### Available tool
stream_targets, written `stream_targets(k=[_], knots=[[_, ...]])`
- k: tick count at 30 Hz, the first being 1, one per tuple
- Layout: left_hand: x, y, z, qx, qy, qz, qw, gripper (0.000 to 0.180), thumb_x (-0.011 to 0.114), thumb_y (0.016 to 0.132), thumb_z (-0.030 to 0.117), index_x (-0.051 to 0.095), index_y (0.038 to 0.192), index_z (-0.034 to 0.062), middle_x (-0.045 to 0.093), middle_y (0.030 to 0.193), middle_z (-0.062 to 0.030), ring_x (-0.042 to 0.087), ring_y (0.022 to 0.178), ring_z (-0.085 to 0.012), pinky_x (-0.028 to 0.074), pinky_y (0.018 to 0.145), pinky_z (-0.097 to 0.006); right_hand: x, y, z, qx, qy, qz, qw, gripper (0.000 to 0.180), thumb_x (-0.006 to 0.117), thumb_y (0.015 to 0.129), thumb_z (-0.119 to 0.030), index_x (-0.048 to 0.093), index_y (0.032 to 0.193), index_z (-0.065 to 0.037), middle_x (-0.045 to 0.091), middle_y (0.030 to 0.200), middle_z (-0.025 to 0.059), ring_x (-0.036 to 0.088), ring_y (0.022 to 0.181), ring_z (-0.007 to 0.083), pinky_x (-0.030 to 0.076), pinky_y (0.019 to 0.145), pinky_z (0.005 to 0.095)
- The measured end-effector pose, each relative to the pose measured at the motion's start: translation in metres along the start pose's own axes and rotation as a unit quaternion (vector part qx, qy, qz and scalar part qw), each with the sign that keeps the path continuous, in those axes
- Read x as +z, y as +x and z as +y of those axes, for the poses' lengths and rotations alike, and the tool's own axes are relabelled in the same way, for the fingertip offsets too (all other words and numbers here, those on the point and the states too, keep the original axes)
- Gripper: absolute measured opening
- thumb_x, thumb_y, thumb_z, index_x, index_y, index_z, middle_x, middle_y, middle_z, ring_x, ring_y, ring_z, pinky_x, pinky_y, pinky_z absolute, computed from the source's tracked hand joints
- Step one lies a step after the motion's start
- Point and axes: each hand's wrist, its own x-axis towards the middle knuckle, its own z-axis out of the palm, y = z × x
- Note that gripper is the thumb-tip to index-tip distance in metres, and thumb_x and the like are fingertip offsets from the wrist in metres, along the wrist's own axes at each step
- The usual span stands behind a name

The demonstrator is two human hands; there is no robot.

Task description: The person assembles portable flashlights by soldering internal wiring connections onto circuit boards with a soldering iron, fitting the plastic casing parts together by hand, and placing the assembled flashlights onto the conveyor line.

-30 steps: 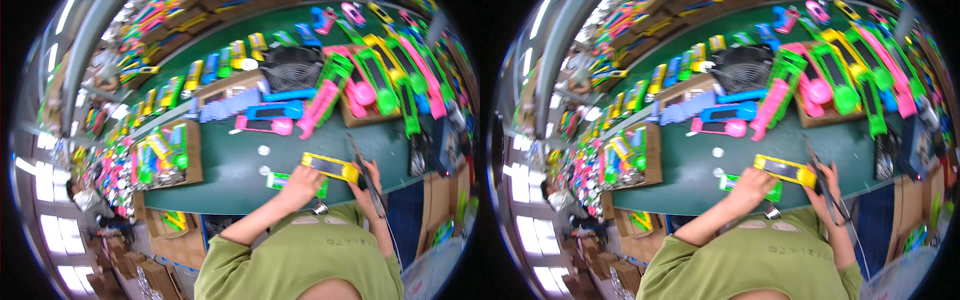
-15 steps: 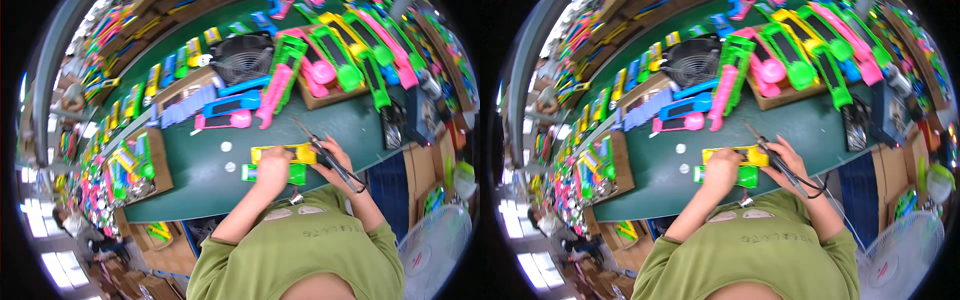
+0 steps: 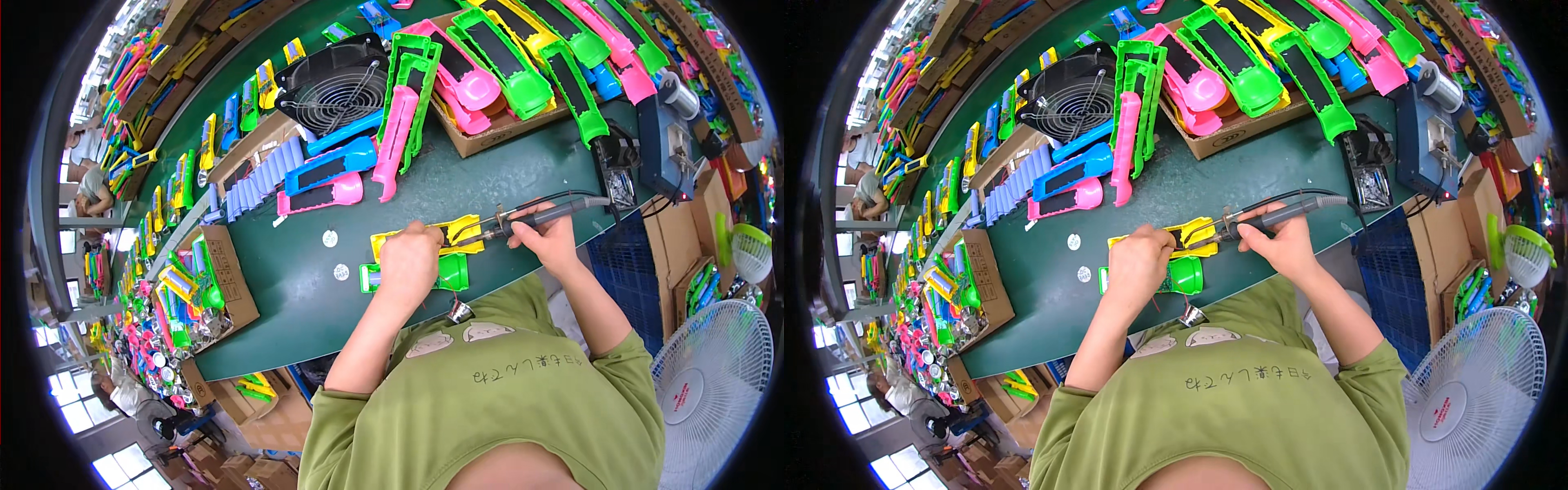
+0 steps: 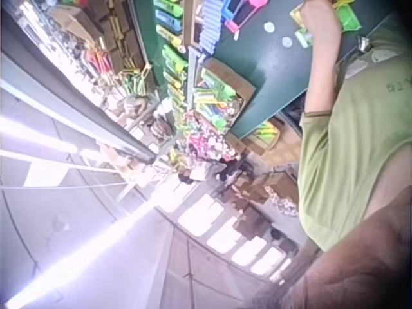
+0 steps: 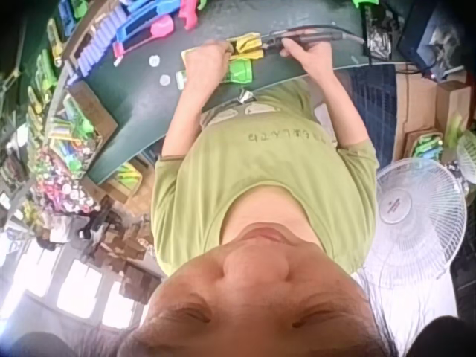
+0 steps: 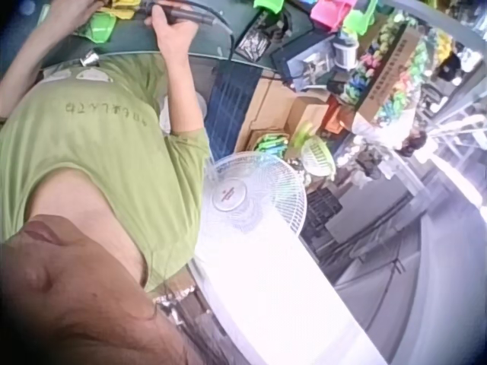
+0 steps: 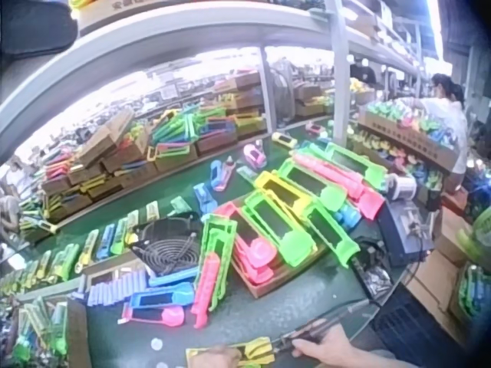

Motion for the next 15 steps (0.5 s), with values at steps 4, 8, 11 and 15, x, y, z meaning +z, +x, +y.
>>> stream_targets(k=[4,8,11,15], knots=[[0.002,-0.001,0.000,0.004,0.018,0.005,1.000,0.005,0.058,0.072,0.011,0.063,0.070,0.0083,0.057,0.070,-0.0091,0.058,0.062,-0.0269,0.047,0.057,-0.036,0.002,0.003,0.008,0.020,-0.016,-0.009,1.000,0.016,0.062,0.076,-0.001,0.055,0.088,0.006,0.059,0.075,0.0086,0.060,0.061,0.0132,0.049,0.056,0.0242],[0.004,-0.001,-0.001,0.009,0.031,0.011,0.999,0.006,0.058,0.071,0.010,0.063,0.070,0.0083,0.056,0.070,-0.0092,0.058,0.061,-0.0269,0.047,0.056,-0.036,0.004,0.002,0.011,0.015,-0.004,0.002,1.000,0.016,0.063,0.076,-0.002,0.055,0.088,0.006,0.059,0.076,0.0086,0.061,0.062,0.0137,0.049,0.057,0.0242],[0.007,-0.001,-0.001,0.018,0.047,0.015,0.999,0.006,0.058,0.071,0.010,0.063,0.069,0.0081,0.056,0.069,-0.0093,0.058,0.061,-0.0269,0.047,0.056,-0.036,0.005,0.000,0.013,0.012,0.005,0.003,1.000,0.016,0.063,0.076,-0.001,0.055,0.088,0.006,0.059,0.077,0.0086,0.061,0.063,0.0142,0.049,0.058,0.0244],[0.007,-0.001,-0.001,0.022,0.046,0.018,0.999,0.006,0.058,0.071,0.010,0.063,0.068,0.0080,0.056,0.069,-0.0094,0.058,0.061,-0.0269,0.047,0.056,-0.036,0.004,-0.004,0.011,0.008,0.004,-0.003,1.000,0.015,0.061,0.077,0.000,0.055,0.089,0.006,0.059,0.078,0.0090,0.061,0.062,0.0142,0.050,0.058,0.0246]])
